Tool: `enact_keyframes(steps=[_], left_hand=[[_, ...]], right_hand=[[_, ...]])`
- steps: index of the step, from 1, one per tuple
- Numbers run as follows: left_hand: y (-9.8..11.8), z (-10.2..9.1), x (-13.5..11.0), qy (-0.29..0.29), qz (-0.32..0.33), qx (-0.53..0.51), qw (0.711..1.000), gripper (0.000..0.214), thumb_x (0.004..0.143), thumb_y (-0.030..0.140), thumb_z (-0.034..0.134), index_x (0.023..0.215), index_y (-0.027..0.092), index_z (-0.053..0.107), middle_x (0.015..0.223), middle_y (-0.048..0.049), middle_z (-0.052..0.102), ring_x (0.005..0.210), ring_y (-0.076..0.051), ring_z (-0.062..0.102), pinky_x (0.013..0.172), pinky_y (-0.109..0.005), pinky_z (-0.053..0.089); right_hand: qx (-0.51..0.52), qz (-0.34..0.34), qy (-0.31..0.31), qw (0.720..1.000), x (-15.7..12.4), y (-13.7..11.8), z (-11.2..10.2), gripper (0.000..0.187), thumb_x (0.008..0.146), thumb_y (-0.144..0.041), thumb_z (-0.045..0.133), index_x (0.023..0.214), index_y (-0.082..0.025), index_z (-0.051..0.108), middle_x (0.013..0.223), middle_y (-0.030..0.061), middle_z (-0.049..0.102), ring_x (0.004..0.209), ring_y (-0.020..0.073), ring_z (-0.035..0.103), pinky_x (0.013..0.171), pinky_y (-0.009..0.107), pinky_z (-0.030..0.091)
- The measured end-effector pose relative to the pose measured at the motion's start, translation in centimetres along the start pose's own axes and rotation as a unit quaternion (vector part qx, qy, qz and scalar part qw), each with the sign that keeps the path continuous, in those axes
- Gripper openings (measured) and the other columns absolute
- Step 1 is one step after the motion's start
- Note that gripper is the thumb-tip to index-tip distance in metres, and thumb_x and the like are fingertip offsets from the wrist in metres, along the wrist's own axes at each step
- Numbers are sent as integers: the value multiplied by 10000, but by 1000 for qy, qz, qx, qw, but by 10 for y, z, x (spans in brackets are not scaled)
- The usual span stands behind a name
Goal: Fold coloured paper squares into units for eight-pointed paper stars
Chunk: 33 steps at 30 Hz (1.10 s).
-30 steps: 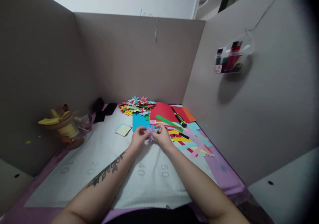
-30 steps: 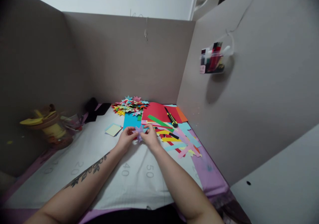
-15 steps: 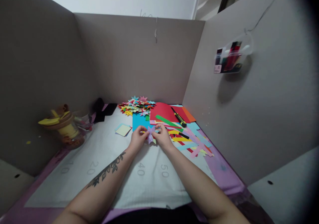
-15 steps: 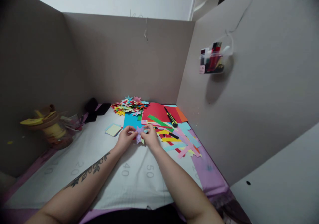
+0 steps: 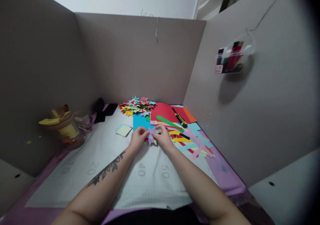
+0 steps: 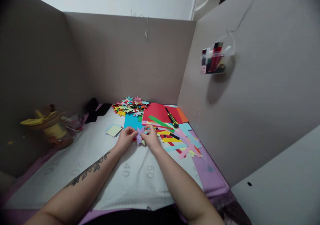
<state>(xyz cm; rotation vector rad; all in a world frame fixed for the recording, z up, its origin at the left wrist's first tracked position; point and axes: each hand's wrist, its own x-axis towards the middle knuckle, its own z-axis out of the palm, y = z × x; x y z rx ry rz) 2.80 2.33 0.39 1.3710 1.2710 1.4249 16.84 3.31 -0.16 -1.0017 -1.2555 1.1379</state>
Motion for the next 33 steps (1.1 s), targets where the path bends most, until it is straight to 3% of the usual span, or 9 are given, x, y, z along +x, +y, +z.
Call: enact_keyframes(steps=[10, 15, 21, 26, 33], left_hand=[[-5, 4, 1, 38, 0, -30, 999, 230, 649, 346, 685, 712, 173, 548, 563, 43, 544, 480, -95, 507, 460, -195, 375], [-8, 3, 3, 53, 16, -16, 998, 215, 666, 336, 669, 733, 170, 550, 595, 36, 556, 510, -97, 517, 481, -195, 394], [0, 2, 0, 16, 37, 4, 999, 117, 704, 272, 612, 753, 177, 564, 653, 22, 580, 576, -113, 545, 532, -211, 436], [10, -1, -3, -28, 60, 35, 997, 106, 649, 193, 634, 754, 183, 631, 814, -21, 635, 720, -151, 581, 633, -245, 473], [4, 1, -1, -20, 71, 36, 997, 157, 640, 186, 641, 760, 187, 539, 752, 18, 554, 684, -125, 528, 586, -206, 428]], right_hand=[[-8, 0, 1, 1000, -2, -1, 2, 320, 605, -225, 602, 871, -230, 425, 603, -79, 519, 472, 116, 502, 464, 215, 387], [-21, 8, -9, 1000, -2, 3, 4, 365, 601, -233, 602, 920, -234, 425, 519, -112, 452, 395, 105, 433, 403, 201, 340], [-55, -9, 19, 998, 2, 10, 3, 361, 600, -204, 581, 931, -226, 437, 537, -109, 454, 414, 96, 415, 409, 191, 321], [-77, -37, 26, 996, 3, 9, 0, 353, 608, -188, 575, 940, -225, 460, 611, -80, 509, 484, 105, 456, 470, 204, 366], [-78, -53, 4, 996, 1, 9, 1, 364, 622, -192, 577, 962, -229, 451, 681, -59, 538, 554, 116, 495, 528, 220, 406]])
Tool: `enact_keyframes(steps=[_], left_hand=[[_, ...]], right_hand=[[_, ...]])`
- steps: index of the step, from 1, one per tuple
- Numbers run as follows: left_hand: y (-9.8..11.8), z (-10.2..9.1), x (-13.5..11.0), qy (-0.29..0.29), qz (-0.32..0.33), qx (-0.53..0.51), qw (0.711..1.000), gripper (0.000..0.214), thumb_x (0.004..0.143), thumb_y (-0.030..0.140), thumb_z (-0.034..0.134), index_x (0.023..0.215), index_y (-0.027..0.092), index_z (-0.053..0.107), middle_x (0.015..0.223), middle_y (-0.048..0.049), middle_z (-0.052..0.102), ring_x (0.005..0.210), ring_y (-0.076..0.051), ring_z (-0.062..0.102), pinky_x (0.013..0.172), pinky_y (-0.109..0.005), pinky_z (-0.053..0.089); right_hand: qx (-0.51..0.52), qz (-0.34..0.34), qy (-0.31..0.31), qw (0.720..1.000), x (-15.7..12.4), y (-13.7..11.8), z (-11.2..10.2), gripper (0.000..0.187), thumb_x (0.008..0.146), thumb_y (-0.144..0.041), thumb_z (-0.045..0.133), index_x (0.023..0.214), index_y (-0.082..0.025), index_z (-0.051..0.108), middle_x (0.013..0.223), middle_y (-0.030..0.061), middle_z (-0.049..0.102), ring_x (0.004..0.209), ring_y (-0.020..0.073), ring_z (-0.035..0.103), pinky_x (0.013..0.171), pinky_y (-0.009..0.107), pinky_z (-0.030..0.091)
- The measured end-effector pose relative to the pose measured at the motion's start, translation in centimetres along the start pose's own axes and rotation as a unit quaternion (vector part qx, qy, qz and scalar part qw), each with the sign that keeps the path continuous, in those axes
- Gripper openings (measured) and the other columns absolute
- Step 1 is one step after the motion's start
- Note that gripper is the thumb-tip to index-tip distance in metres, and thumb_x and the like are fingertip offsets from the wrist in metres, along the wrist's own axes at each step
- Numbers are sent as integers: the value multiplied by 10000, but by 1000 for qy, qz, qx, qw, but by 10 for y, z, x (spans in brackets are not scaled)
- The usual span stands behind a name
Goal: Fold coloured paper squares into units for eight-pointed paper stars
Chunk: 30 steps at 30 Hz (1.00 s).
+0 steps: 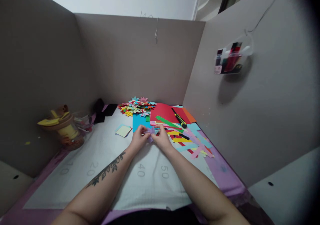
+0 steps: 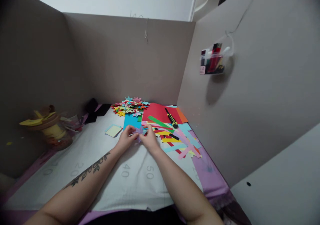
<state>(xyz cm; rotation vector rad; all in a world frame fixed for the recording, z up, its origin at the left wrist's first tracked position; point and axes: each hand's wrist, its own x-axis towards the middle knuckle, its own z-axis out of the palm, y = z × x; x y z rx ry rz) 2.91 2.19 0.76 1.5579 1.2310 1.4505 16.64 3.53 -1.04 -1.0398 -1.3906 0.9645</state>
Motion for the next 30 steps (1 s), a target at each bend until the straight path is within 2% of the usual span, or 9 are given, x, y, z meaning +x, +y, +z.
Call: enact_keyframes(steps=[7, 11, 17, 25, 30], left_hand=[[0, 0, 1, 6, 7, -6, 1000, 181, 661, 213, 639, 770, 189, 496, 726, 35, 516, 614, -102, 500, 561, -199, 419], [4, -1, -1, 14, 21, 15, 1000, 132, 680, 214, 629, 769, 188, 535, 747, 15, 555, 662, -121, 533, 600, -217, 442], [6, -5, -3, -10, 47, 48, 998, 71, 714, 235, 615, 770, 193, 626, 808, -29, 633, 727, -163, 584, 626, -255, 490], [13, -10, -4, -22, 120, 104, 987, 97, 791, 225, 558, 804, 213, 653, 966, -70, 638, 923, -198, 581, 711, -277, 492], [10, -11, -3, -26, 143, 140, 979, 92, 796, 225, 561, 793, 211, 651, 966, -78, 626, 931, -206, 577, 741, -302, 483]], right_hand=[[23, 9, -24, 999, -1, 0, 2, 391, 630, -218, 589, 985, -232, 427, 684, -54, 573, 557, 128, 535, 510, 219, 419], [25, 16, -17, 999, -1, -1, 1, 387, 629, -207, 584, 983, -232, 428, 682, -57, 576, 528, 120, 527, 483, 211, 406], [16, 20, 4, 1000, 0, -3, 0, 384, 616, -199, 579, 972, -225, 439, 653, -65, 560, 516, 122, 518, 474, 211, 397], [8, 16, 19, 1000, 0, -7, -1, 375, 605, -175, 569, 954, -230, 445, 645, -64, 564, 536, 130, 520, 509, 223, 398], [7, 10, 22, 1000, 1, -6, -2, 359, 613, -173, 557, 949, -234, 446, 647, -64, 565, 534, 131, 515, 507, 223, 391]])
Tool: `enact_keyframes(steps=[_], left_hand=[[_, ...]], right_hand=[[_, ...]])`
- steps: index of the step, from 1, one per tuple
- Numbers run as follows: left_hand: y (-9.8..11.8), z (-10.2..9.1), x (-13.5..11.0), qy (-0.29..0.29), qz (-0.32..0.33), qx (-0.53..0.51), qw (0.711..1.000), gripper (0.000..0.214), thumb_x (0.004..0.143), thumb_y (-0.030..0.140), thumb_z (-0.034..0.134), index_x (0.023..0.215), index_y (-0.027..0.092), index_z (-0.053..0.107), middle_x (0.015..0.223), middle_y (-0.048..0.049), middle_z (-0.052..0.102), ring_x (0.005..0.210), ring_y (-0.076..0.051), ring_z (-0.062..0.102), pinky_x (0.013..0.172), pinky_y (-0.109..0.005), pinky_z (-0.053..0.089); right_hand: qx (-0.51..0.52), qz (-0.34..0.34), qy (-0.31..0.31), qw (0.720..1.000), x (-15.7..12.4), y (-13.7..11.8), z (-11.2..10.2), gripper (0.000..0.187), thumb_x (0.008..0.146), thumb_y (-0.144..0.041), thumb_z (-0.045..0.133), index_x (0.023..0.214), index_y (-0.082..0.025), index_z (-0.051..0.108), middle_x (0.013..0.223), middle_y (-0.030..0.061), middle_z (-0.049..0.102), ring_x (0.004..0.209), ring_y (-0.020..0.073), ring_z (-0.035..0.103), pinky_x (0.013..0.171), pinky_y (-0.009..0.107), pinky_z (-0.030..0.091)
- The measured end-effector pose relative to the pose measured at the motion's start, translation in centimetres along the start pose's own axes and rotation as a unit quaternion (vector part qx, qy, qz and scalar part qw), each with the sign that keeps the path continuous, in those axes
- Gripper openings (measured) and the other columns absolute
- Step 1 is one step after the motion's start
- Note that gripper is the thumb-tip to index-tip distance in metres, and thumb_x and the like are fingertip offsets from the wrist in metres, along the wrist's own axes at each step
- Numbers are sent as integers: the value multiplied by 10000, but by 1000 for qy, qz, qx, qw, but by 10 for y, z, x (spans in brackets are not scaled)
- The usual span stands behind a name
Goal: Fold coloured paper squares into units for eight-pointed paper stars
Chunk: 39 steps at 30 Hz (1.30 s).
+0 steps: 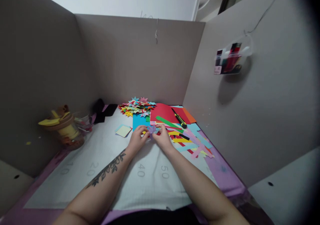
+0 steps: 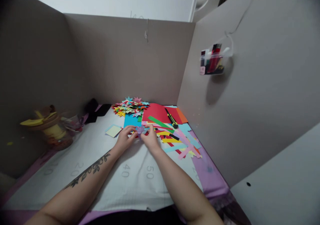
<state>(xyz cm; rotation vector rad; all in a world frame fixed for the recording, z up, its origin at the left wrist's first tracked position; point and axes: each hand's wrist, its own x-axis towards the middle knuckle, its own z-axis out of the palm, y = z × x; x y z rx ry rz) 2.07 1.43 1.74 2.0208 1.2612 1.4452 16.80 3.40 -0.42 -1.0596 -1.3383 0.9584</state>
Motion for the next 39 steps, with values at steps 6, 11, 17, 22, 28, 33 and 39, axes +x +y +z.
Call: enact_keyframes(steps=[6, 11, 17, 22, 28, 33, 39], left_hand=[[-7, 0, 1, -17, 9, 35, 999, 99, 806, 206, 551, 837, 220, 644, 1020, -81, 602, 1006, -222, 556, 851, -345, 451], [-7, -3, 3, -55, 21, 51, 997, 118, 750, 152, 609, 844, 221, 627, 1109, -76, 570, 1100, -244, 503, 969, -399, 371], [-10, -3, 4, -58, 12, 35, 998, 41, 779, 161, 567, 762, 197, 557, 949, -45, 568, 945, -189, 533, 846, -322, 424], [-14, 3, 5, -22, -31, 19, 999, 93, 798, 207, 543, 717, 192, 498, 707, 11, 521, 665, -141, 490, 635, -258, 404], [-12, 6, 6, 21, -72, -21, 997, 58, 787, 230, 541, 758, 184, 518, 699, 19, 532, 623, -121, 513, 585, -231, 412], [-14, 5, 7, 22, -84, -49, 995, 95, 767, 231, 559, 786, 178, 635, 834, -38, 630, 792, -160, 583, 707, -259, 459], [-12, 6, 5, 11, -128, -78, 989, 194, 733, 292, 616, 859, 156, 673, 889, -70, 664, 769, -174, 602, 690, -276, 487]], right_hand=[[-3, 0, 1, 1000, 0, 0, 0, 368, 612, -170, 567, 955, -229, 448, 645, -65, 567, 542, 131, 525, 516, 222, 398], [-5, 2, -2, 1000, 0, 0, 1, 370, 609, -171, 559, 959, -216, 449, 655, -63, 573, 540, 124, 531, 507, 214, 398], [-9, 4, 1, 1000, -1, -2, 0, 378, 598, -176, 559, 960, -207, 451, 640, -73, 546, 524, 112, 509, 499, 207, 392], [-8, 3, -13, 1000, -2, -2, 1, 364, 612, -172, 550, 958, -218, 445, 611, -86, 511, 485, 101, 482, 461, 193, 375], [-6, -3, -21, 1000, -3, -2, 3, 357, 613, -164, 546, 946, -221, 432, 598, -92, 485, 486, 94, 476, 463, 186, 376], [-9, -5, -16, 1000, -2, 0, 2, 360, 617, -157, 554, 952, -222, 441, 592, -97, 474, 480, 91, 465, 475, 189, 377], [-12, -11, -3, 1000, -1, 2, 2, 355, 627, -162, 558, 958, -223, 448, 614, -89, 478, 506, 102, 480, 499, 203, 392]])
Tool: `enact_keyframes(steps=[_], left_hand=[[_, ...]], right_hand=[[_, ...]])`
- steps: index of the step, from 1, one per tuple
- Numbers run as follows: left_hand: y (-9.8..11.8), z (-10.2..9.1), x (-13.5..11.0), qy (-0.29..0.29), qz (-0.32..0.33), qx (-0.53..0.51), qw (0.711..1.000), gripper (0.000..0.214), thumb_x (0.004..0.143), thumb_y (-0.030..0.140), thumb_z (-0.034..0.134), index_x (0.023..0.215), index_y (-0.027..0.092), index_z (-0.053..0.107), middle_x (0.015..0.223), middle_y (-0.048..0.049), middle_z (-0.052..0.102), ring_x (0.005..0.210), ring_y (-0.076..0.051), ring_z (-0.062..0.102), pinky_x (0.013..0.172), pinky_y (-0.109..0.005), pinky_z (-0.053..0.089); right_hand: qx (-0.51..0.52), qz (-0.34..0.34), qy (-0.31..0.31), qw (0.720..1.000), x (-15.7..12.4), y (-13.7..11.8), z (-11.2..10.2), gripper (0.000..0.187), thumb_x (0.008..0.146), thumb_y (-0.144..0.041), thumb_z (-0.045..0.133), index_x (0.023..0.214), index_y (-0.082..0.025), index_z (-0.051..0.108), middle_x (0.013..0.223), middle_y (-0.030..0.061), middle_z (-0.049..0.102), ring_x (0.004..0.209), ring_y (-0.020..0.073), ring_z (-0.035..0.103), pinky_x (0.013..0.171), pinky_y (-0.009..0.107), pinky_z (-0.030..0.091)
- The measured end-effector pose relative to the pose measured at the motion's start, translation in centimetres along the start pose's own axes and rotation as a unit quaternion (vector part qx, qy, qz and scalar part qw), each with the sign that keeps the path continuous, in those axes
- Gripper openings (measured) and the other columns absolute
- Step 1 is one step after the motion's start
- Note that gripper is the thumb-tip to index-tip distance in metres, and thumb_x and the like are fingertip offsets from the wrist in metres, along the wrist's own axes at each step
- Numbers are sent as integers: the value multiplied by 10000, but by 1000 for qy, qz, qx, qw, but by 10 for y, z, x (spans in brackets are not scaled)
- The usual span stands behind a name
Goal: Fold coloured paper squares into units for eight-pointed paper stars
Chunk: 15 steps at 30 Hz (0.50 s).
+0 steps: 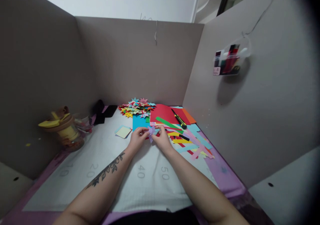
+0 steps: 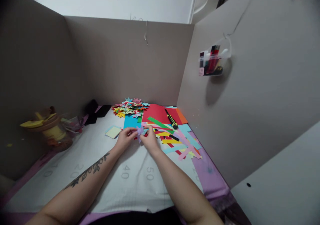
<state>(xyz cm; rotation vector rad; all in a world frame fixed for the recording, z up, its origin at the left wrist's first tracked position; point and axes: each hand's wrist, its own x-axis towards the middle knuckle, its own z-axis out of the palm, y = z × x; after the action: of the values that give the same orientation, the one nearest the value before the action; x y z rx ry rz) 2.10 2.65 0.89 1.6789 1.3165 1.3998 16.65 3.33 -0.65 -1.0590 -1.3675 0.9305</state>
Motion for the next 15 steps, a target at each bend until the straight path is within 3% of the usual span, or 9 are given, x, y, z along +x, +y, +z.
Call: enact_keyframes(steps=[6, 15], left_hand=[[4, 4, -2, -14, -44, -22, 999, 268, 713, 340, 629, 869, 124, 659, 740, -49, 659, 619, -146, 568, 573, -246, 466], [5, 1, 0, -29, -32, 12, 999, 220, 750, 345, 560, 687, 149, 639, 650, -20, 618, 614, -144, 526, 571, -239, 393]], right_hand=[[-3, -7, -4, 1000, -1, -1, -1, 333, 645, -166, 556, 952, -222, 442, 629, -72, 515, 526, 118, 500, 513, 215, 404], [15, -21, -16, 1000, -5, -11, 0, 291, 684, -219, 574, 945, -222, 444, 643, -69, 513, 570, 119, 516, 537, 213, 411]])
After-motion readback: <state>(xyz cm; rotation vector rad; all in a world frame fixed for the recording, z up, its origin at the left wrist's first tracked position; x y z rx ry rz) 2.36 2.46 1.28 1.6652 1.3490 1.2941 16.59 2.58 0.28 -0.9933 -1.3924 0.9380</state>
